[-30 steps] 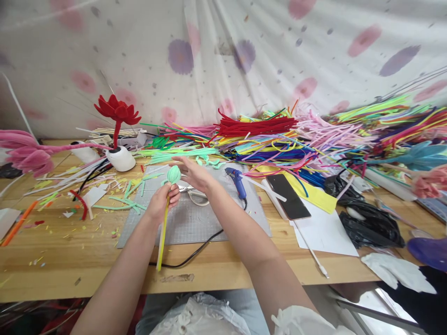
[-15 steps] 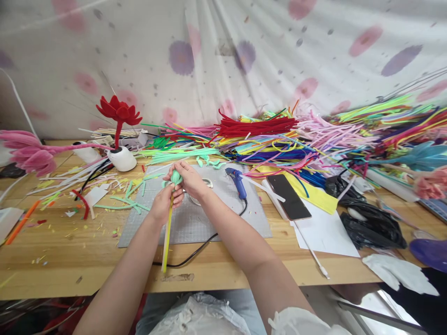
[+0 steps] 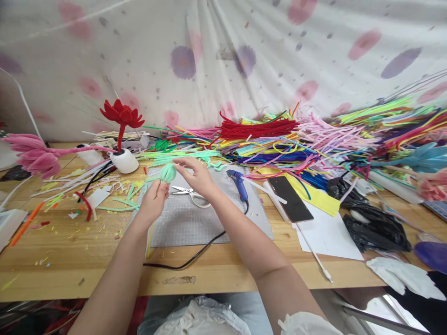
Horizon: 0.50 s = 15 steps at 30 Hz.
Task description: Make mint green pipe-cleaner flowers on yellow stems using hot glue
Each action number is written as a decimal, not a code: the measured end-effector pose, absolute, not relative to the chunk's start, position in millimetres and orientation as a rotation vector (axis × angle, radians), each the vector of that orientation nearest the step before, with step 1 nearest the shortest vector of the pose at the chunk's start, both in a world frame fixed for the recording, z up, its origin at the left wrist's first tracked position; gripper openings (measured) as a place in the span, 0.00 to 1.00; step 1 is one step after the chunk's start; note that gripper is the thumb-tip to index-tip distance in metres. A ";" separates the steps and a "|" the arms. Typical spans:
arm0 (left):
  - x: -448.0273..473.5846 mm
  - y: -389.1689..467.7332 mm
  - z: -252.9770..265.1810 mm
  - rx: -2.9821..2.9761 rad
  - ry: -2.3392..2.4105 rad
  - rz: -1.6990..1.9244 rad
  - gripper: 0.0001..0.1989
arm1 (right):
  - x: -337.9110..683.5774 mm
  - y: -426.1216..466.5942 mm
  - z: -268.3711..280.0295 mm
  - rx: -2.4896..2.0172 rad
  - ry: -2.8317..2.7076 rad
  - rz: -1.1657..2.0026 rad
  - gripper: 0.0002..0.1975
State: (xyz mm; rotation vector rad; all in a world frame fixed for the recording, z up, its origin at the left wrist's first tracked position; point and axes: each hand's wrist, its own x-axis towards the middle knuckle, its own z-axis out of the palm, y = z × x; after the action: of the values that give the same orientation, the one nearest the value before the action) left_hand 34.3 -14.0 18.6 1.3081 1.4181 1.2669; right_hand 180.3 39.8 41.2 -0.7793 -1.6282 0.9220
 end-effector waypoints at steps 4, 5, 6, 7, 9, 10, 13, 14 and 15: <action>30.0 -16.8 25.9 1.580 1.603 1.253 0.10 | 179.2 33.2 41.4 -0.818 -1.821 0.672 0.14; 29.9 -17.8 27.0 1.605 1.624 1.257 0.10 | 178.4 31.6 40.6 -0.831 -1.832 0.633 0.14; 29.9 -18.7 27.8 1.620 1.636 1.262 0.10 | 177.5 30.2 39.6 -0.841 -1.835 0.605 0.15; 29.9 -19.4 28.3 1.631 1.641 1.269 0.10 | 176.6 29.0 38.5 -0.845 -1.831 0.585 0.15; 29.4 -20.0 28.8 1.648 1.630 1.274 0.10 | 174.8 27.3 36.4 -0.838 -1.803 0.568 0.15; 29.0 -20.0 28.9 1.656 1.621 1.273 0.10 | 173.8 26.8 35.3 -0.832 -1.783 0.571 0.14; 27.3 -19.5 29.4 1.700 1.611 1.259 0.10 | 170.9 26.5 31.6 -0.812 -1.726 0.628 0.14; 26.8 -19.3 29.7 1.727 1.615 1.252 0.10 | 170.0 26.7 30.3 -0.806 -1.709 0.667 0.13; 26.3 -19.2 30.1 1.759 1.621 1.248 0.11 | 169.4 26.9 29.1 -0.801 -1.691 0.711 0.13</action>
State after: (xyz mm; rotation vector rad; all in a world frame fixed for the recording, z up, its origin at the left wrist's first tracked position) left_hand 26.3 -19.2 30.1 1.7588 1.6207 1.2475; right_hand 169.4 26.9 29.1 -0.8006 -1.6913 0.7109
